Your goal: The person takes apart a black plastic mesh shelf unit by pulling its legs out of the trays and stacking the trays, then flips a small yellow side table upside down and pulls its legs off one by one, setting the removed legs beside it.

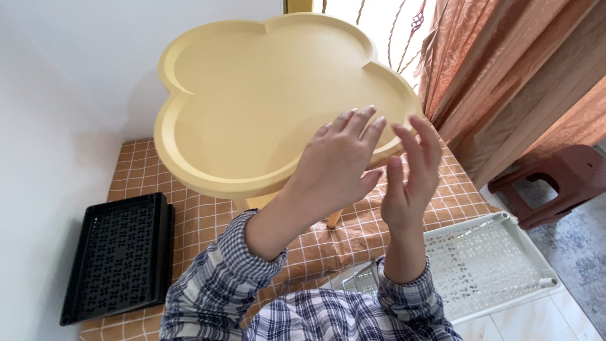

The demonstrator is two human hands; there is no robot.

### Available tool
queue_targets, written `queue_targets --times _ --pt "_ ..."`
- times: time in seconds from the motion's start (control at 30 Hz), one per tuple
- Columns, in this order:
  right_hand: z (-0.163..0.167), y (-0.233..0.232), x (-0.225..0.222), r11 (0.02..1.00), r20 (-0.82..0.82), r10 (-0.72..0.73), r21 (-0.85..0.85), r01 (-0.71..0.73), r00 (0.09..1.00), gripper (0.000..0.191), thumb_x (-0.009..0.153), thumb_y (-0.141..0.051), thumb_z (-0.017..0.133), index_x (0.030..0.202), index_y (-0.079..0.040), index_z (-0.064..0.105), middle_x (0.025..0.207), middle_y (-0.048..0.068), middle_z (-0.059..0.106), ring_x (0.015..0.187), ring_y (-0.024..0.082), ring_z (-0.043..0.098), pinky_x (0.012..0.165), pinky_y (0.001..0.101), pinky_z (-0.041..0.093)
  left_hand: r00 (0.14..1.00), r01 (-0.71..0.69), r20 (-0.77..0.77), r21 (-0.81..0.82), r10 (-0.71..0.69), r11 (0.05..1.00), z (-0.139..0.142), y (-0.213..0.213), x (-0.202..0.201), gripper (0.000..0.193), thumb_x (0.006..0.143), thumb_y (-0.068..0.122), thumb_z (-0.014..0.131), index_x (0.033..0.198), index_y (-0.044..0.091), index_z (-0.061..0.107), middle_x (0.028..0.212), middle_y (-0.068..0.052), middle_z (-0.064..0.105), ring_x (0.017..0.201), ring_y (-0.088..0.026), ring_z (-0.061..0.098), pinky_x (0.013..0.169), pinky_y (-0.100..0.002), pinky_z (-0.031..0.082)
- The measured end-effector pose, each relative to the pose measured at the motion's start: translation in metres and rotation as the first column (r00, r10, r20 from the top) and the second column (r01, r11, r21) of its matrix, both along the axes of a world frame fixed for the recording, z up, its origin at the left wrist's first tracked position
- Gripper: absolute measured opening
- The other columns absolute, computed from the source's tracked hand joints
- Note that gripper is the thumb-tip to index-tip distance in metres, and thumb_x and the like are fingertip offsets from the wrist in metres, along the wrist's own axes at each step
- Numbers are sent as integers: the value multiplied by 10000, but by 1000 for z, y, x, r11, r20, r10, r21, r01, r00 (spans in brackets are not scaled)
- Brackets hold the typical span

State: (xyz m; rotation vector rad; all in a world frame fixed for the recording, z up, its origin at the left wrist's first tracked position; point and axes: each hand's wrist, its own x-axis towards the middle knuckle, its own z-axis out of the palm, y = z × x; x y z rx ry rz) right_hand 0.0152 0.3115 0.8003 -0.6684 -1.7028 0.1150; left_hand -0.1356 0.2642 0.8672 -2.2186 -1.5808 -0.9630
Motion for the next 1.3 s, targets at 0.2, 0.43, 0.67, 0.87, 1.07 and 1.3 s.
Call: queue_targets --times 0.2,0.43,0.67,0.87,1.07,1.3 --pt "6 14 6 996 90 45 -78 -38 995 322 1123 -264 510 1307 -56 673 1464 132 550 1461 346 471 1218 464 420 960 -200 -192 33 203 979 -24 25 19 525 814 116 657 1331 28 643 1375 -201 631 1280 -310 619 1064 -416 485" --pt "-33 38 -2 995 -126 100 -8 -101 987 435 1160 -380 454 1470 -87 538 1622 138 392 1490 328 387 1258 439 347 935 -181 -287 120 209 976 -30 25 10 440 887 147 632 1304 11 668 1307 -203 683 1230 -303 665 1031 -397 525" --pt "-108 85 -33 559 -674 506 -220 -800 539 617 1103 -355 495 1603 -111 230 1546 149 442 1452 262 452 1233 432 374 942 -132 -290 135 167 982 -21 11 -14 399 882 159 637 1261 59 708 1282 -147 711 1193 -279 678 1005 -392 542" --pt "-139 117 -56 327 -696 566 -303 -895 443 399 1095 -116 526 1462 34 487 1413 149 601 1296 238 602 1094 387 511 953 -114 -263 145 150 983 -15 -11 -33 379 863 95 653 1234 99 733 1278 -95 728 1202 -236 689 989 -378 557" --pt "-131 107 -71 553 -544 570 -301 -777 616 456 1032 -179 622 1427 8 491 1381 133 618 1252 220 634 1046 382 560 959 -90 -248 181 134 979 -15 -25 -38 385 835 55 669 1210 104 745 1238 -98 742 1176 -236 702 951 -373 584" --pt "-112 95 -84 659 -519 518 -265 -704 680 448 1046 -202 628 1419 8 493 1367 130 627 1251 219 640 1051 377 557 961 -86 -238 237 144 968 -13 -19 -43 309 872 58 664 1156 129 763 1181 -70 765 1138 -218 722 919 -376 601"
